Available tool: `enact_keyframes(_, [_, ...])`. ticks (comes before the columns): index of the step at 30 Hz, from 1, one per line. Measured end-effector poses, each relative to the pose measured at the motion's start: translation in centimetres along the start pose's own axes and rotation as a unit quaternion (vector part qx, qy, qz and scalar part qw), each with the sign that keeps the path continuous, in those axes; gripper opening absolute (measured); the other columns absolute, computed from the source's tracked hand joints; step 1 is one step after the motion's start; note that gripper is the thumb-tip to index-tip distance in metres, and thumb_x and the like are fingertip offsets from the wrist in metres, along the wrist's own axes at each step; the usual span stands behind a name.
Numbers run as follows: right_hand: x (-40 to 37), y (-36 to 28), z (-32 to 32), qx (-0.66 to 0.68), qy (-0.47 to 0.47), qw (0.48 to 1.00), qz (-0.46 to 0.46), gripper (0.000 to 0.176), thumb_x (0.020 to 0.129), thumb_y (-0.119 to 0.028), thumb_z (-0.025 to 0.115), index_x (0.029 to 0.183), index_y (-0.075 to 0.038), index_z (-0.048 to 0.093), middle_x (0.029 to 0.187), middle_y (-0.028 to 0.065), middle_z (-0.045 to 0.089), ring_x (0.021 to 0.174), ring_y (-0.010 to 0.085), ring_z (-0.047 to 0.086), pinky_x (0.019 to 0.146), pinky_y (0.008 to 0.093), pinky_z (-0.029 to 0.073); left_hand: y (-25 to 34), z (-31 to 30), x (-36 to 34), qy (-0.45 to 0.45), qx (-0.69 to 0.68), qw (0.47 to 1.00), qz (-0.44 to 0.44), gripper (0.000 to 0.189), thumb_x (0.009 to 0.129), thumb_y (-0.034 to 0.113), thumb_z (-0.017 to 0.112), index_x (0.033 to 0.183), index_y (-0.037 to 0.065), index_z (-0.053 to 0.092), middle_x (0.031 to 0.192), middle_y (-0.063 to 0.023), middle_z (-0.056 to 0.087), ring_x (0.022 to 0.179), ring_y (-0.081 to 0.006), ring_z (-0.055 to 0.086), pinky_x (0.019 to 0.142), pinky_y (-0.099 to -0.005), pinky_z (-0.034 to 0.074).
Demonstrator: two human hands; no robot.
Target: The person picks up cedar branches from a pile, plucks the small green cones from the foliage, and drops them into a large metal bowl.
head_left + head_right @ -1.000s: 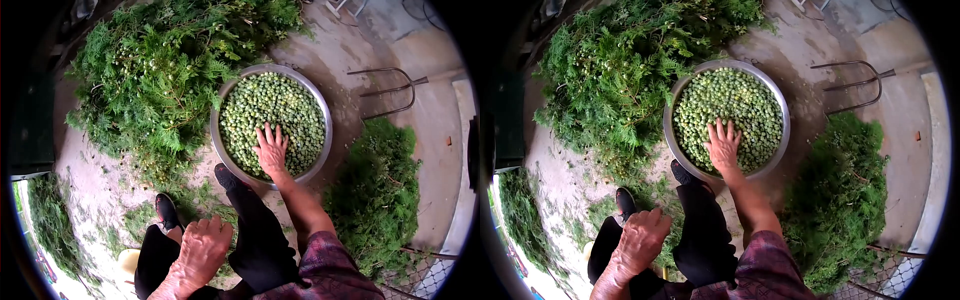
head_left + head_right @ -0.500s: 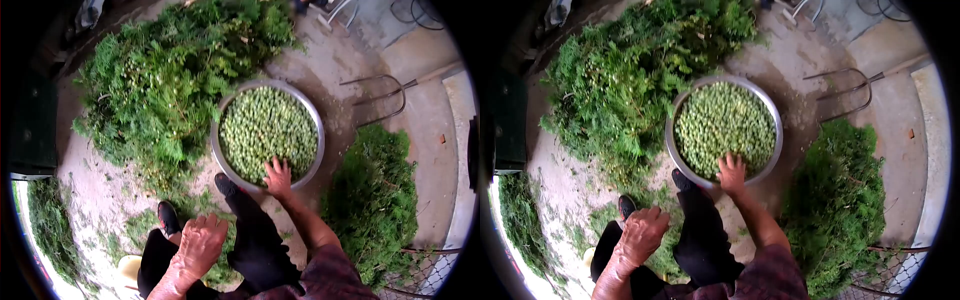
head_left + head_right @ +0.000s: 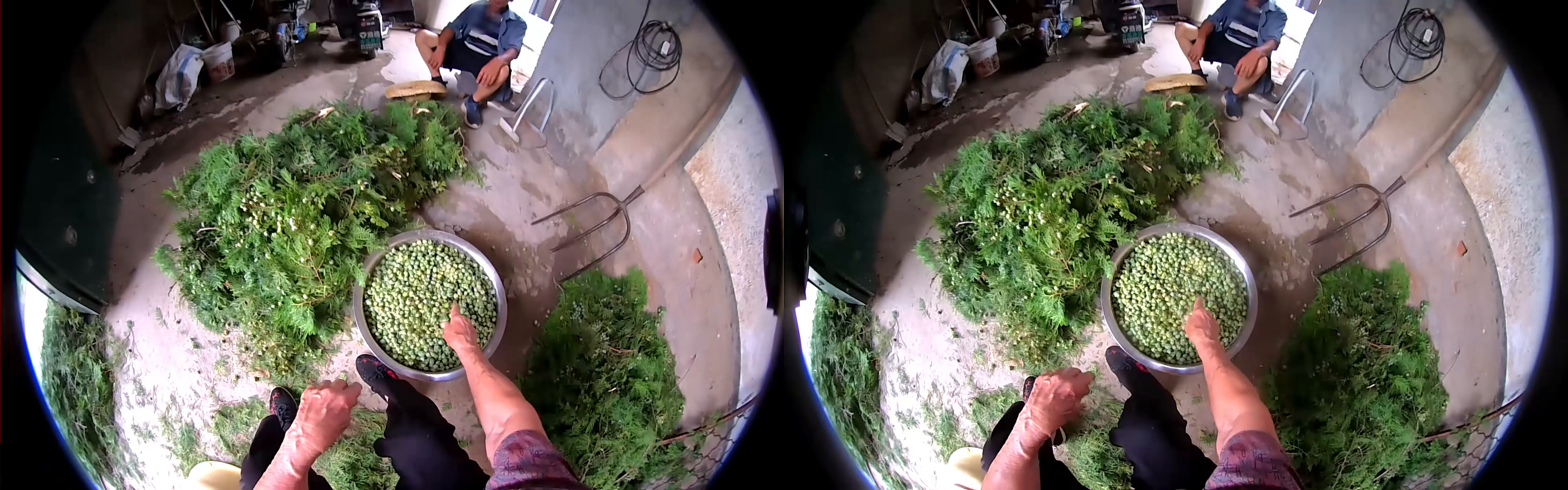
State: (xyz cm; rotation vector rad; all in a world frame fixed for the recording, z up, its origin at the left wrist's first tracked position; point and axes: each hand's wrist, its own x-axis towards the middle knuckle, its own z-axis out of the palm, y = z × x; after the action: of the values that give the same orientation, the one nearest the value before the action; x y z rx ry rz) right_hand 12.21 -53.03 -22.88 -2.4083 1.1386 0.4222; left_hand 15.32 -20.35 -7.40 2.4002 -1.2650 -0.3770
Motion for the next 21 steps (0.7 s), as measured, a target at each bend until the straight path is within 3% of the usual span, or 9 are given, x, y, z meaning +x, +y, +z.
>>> enact_keyframes(2, [-0.5,0.5,-0.5,-0.135,-0.137,0.981,-0.029,0.064,0.082,-0.031,0.057,0.133,-0.004,0.031,0.116,0.0179,0.054,0.109,0.0320,0.051,0.088,0.0400,0.043,-0.1,-0.2,-0.9,0.049,-0.031,0.998,-0.009,0.023,0.070,0.008,0.063,0.093,0.008,0.061,0.082,-0.0109,0.062,0.079,-0.0288,0.060,0.068,-0.0372,0.050])
enact_keyframes(5, [-2.2,1.6,-0.6,-0.015,-0.018,0.999,-0.025,0.067,0.079,-0.033,0.061,0.132,-0.002,0.033,0.123,0.0147,0.051,0.112,0.0297,0.049,0.092,0.0400,0.041,0.2,-0.7,-3.0,0.063,-0.208,0.975,-0.044,0.024,0.075,0.014,0.065,0.097,0.004,0.064,0.091,-0.0134,0.064,0.083,-0.0273,0.061,0.073,-0.0327,0.049])
enact_keyframes(8, [-4.3,1.8,-2.2,-0.099,-0.093,0.989,-0.064,0.069,0.079,-0.030,0.061,0.134,-0.003,0.030,0.125,0.0164,0.049,0.118,0.0298,0.044,0.097,0.0385,0.038,4.0,-4.6,-6.0,0.058,-0.352,0.933,-0.048,0.025,0.075,0.014,0.068,0.097,0.002,0.064,0.082,-0.0149,0.064,0.074,-0.0296,0.063,0.068,-0.0319,0.051])
enact_keyframes(9, [-4.2,2.2,-1.7,-0.046,-0.026,0.997,-0.057,0.069,0.079,-0.030,0.060,0.135,-0.004,0.030,0.128,0.0162,0.047,0.119,0.0294,0.043,0.099,0.0380,0.037,6.2,-7.2,-7.3,0.014,-0.374,0.927,-0.039,0.026,0.080,0.020,0.065,0.095,-0.002,0.064,0.081,-0.0152,0.064,0.076,-0.0233,0.063,0.067,-0.0309,0.048])
enact_keyframes(10, [-3.6,2.4,-1.8,0.000,-0.016,0.999,-0.049,0.068,0.078,-0.032,0.060,0.134,-0.004,0.033,0.129,0.0160,0.045,0.120,0.0283,0.042,0.099,0.0374,0.037,7.1,-7.6,-9.4,0.018,-0.472,0.881,0.034,0.029,0.082,0.023,0.063,0.092,-0.004,0.064,0.079,-0.0149,0.064,0.073,-0.0221,0.063,0.065,-0.0315,0.048])
enact_keyframes(11, [-3.9,2.3,-2.4,-0.037,-0.038,0.996,-0.069,0.066,0.078,-0.033,0.060,0.132,-0.004,0.036,0.129,0.0159,0.045,0.120,0.0281,0.042,0.099,0.0370,0.036,8.7,-10.9,-10.8,-0.025,-0.390,0.902,0.185,0.027,0.082,0.019,0.063,0.092,-0.007,0.064,0.081,-0.0148,0.064,0.076,-0.0210,0.063,0.064,-0.0319,0.049])
enact_keyframes(12, [-4.5,2.0,-3.1,-0.074,-0.060,0.991,-0.088,0.064,0.078,-0.033,0.060,0.131,-0.004,0.038,0.129,0.0158,0.045,0.120,0.0278,0.043,0.099,0.0367,0.036,9.9,-13.4,-11.1,-0.049,-0.406,0.862,0.298,0.027,0.082,0.019,0.063,0.091,-0.006,0.064,0.081,-0.0147,0.064,0.076,-0.0210,0.063,0.064,-0.0319,0.049])
enact_keyframes(14, [-6.2,1.5,-4.2,-0.062,-0.041,0.993,-0.096,0.058,0.078,-0.033,0.060,0.127,-0.006,0.045,0.127,0.0152,0.048,0.119,0.0279,0.044,0.099,0.0371,0.036,11.9,-16.0,-11.5,-0.037,-0.450,0.798,0.399,0.027,0.082,0.019,0.063,0.091,-0.006,0.064,0.081,-0.0146,0.064,0.075,-0.0209,0.062,0.063,-0.0317,0.049])
enact_keyframes(21, [-11.8,-1.5,-5.2,-0.007,0.012,0.984,-0.177,0.035,0.078,-0.032,0.058,0.100,-0.006,0.059,0.106,0.0163,0.059,0.102,0.0318,0.055,0.085,0.0407,0.044,16.3,-19.7,-8.1,0.178,-0.588,0.684,0.394,0.025,0.082,0.019,0.062,0.088,-0.006,0.063,0.080,-0.0143,0.063,0.073,-0.0205,0.061,0.062,-0.0313,0.048])
